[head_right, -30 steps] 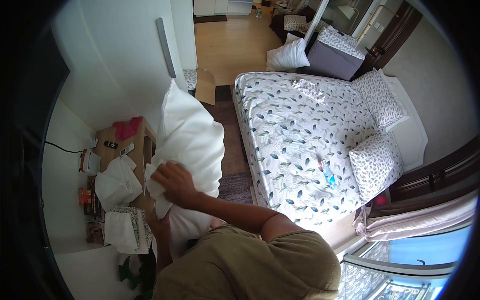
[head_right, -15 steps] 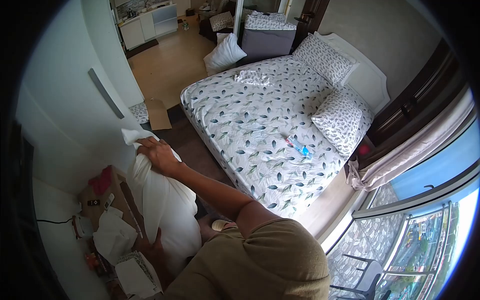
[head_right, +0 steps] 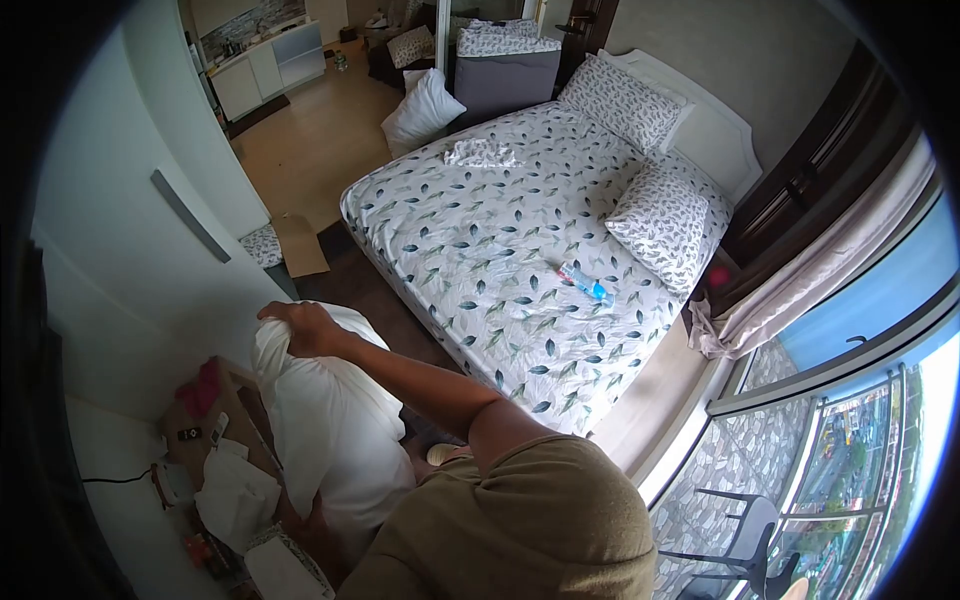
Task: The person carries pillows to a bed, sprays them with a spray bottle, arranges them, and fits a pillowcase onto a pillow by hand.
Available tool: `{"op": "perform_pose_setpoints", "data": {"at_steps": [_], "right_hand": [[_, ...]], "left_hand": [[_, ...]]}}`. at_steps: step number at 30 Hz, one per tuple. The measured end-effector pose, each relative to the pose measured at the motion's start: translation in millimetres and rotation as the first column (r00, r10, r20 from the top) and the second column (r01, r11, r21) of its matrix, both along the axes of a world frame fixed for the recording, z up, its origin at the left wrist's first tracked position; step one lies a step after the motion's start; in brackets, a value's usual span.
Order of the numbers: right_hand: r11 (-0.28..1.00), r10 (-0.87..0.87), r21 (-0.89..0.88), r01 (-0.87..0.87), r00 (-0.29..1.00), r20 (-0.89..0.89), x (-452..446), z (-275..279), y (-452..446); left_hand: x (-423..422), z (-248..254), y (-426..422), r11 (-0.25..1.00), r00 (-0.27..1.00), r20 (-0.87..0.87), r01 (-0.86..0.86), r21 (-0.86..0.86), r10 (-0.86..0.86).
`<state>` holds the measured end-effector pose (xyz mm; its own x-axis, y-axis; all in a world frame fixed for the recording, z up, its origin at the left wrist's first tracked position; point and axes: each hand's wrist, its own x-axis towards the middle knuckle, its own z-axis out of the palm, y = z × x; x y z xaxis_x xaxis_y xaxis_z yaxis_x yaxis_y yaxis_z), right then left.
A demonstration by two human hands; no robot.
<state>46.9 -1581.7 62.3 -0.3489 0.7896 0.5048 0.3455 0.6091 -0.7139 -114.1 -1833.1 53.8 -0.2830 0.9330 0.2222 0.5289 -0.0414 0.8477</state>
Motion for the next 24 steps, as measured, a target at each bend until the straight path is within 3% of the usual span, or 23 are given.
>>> {"op": "perform_pose_setpoints", "data": {"at_steps": [1,3,5,8,13,15,17,18,19,21,22,24], "right_hand": [[1.000,-0.005,0.000,0.005,1.000,-0.004,-1,2,-1],[0.984,-0.096,-0.133,0.117,0.983,0.158,-3,6,-4],[0.975,-0.127,-0.164,0.151,0.981,0.143,-9,6,-10],[0.962,-0.144,-0.211,0.172,0.979,0.141,-11,9,-18],[0.966,-0.196,-0.160,0.205,0.978,0.069,-4,15,-14],[0.962,-0.237,-0.122,0.245,0.968,0.080,-1,6,-1],[0.916,-0.361,-0.089,0.390,0.902,0.236,5,-6,17],[0.902,-0.406,-0.054,0.428,0.886,0.226,15,-16,27],[0.815,-0.504,-0.116,0.568,0.794,0.340,24,-36,48],[0.705,-0.616,-0.073,0.705,0.660,0.431,58,-106,87],[0.652,-0.616,-0.182,0.736,0.654,0.438,75,-113,87],[0.570,-0.581,-0.194,0.798,0.559,0.591,108,-142,92]], "left_hand": [[0,-1,0,0.999,0.998,-0.050,-0.028,0.041,0.030],[2,1,0,0.998,0.994,-0.101,-0.024,0.060,0.029],[2,1,-2,0.997,0.988,-0.150,-0.022,0.076,0.033],[0,-6,-6,0.994,0.993,-0.083,-0.080,0.078,0.086],[-14,-18,-25,0.982,0.984,0.162,-0.040,-0.185,0.070],[-2,0,-22,0.975,0.981,0.141,-0.104,-0.198,0.133],[-2,11,-28,0.965,0.975,0.123,-0.159,-0.207,0.187],[-6,13,-34,0.972,0.979,0.098,-0.163,-0.167,0.181],[-10,14,-41,0.978,0.982,0.072,-0.166,-0.126,0.176],[-32,6,-77,0.892,0.899,-0.180,-0.426,-0.154,0.399],[-46,3,-93,0.843,0.843,-0.212,-0.524,-0.121,0.494],[-74,-3,-119,0.718,0.702,-0.218,-0.696,-0.007,0.678]]}}
